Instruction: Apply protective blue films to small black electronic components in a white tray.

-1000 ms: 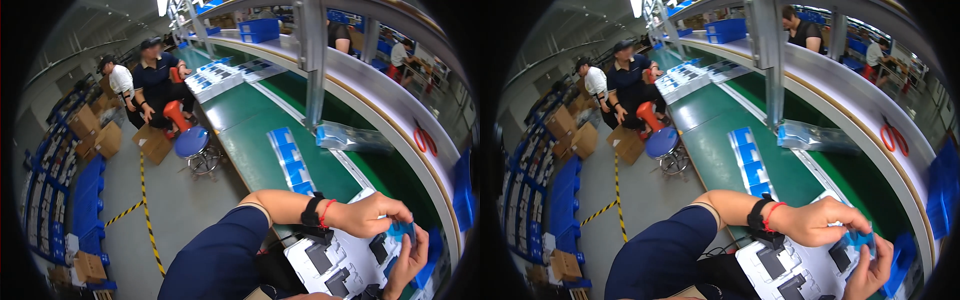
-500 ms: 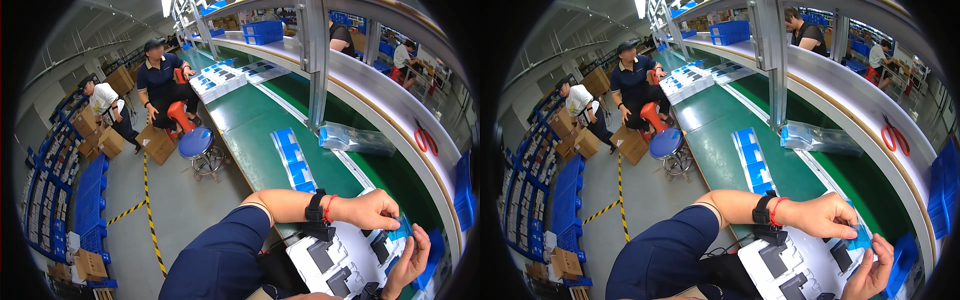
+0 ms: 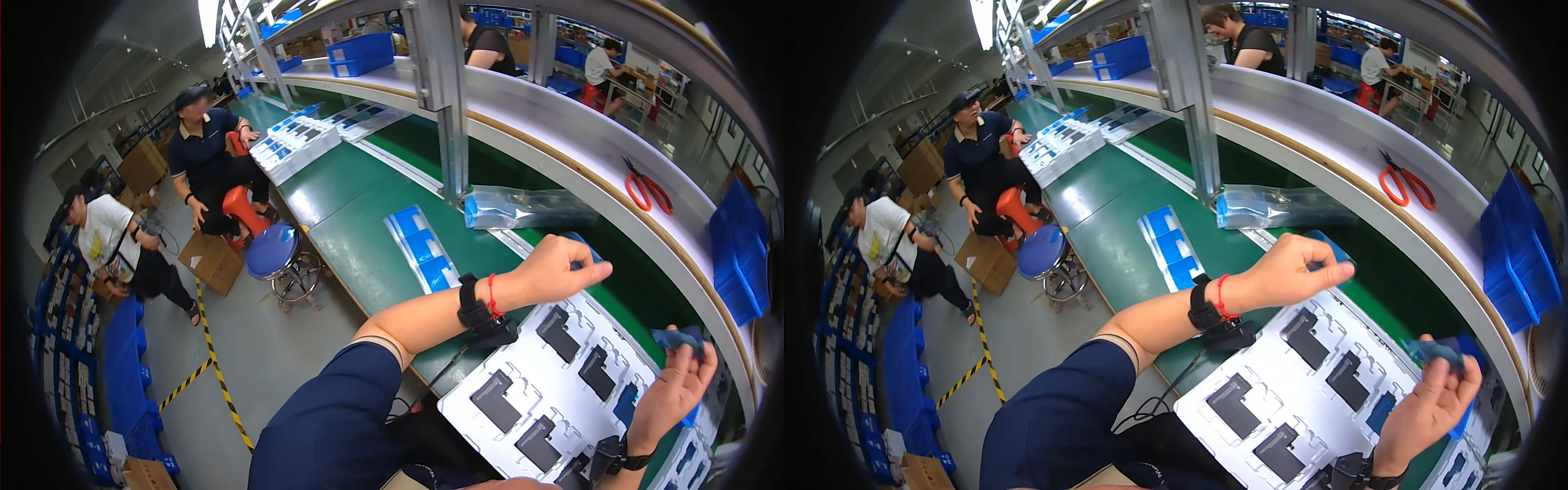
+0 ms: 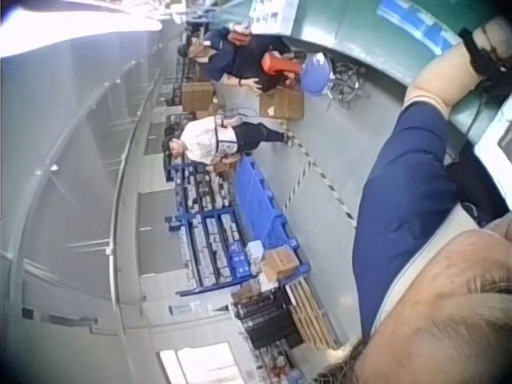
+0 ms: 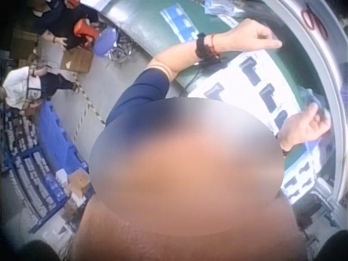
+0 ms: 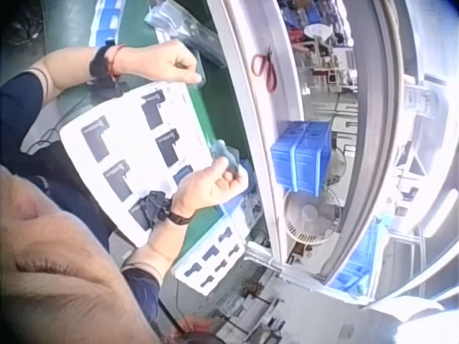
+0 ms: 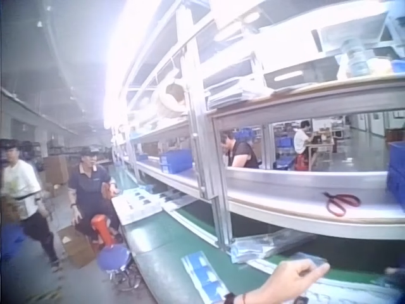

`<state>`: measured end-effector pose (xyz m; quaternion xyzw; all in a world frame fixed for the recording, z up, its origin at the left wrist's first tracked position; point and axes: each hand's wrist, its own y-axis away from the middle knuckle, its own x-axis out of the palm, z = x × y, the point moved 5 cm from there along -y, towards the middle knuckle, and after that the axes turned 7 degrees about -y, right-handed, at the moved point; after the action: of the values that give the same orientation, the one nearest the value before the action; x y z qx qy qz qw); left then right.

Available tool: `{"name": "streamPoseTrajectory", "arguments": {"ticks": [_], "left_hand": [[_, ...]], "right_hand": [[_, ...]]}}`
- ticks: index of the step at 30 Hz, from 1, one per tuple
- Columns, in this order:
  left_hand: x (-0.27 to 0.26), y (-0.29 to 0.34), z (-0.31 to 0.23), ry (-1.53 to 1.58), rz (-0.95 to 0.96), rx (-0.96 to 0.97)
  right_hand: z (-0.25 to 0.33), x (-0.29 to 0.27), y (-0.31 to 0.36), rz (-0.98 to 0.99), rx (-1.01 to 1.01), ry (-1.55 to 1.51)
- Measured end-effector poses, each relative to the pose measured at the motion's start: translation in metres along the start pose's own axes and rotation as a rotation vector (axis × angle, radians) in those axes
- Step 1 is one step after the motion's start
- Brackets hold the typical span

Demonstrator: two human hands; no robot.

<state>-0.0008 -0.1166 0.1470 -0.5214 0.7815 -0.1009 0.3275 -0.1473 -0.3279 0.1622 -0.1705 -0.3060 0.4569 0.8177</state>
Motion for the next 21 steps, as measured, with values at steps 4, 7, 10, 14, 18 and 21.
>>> {"name": "streamPoseTrajectory", "arguments": {"ticks": [4, 7, 10, 14, 18, 21], "left_hand": [[0.017, 0.011, -0.022, 0.03, 0.171, 0.092], [0.02, 0.017, -0.035, 0.007, 0.224, 0.31], [0.021, 0.02, -0.039, -0.011, 0.293, 0.3], [0.026, 0.019, -0.033, -0.055, 0.34, 0.277], [0.02, 0.018, -0.03, -0.035, 0.258, 0.202], [0.019, 0.017, -0.028, -0.045, 0.228, 0.21]], "right_hand": [[-0.013, 0.018, 0.008, 0.212, 0.108, 0.139], [-0.019, 0.035, 0.021, 0.38, 0.21, 0.203], [-0.022, 0.043, 0.026, 0.446, 0.221, 0.333], [-0.024, 0.044, 0.027, 0.508, 0.187, 0.376], [-0.032, 0.03, 0.019, 0.399, 0.289, 0.307], [-0.039, 0.02, 0.014, 0.4, 0.406, 0.27]]}}
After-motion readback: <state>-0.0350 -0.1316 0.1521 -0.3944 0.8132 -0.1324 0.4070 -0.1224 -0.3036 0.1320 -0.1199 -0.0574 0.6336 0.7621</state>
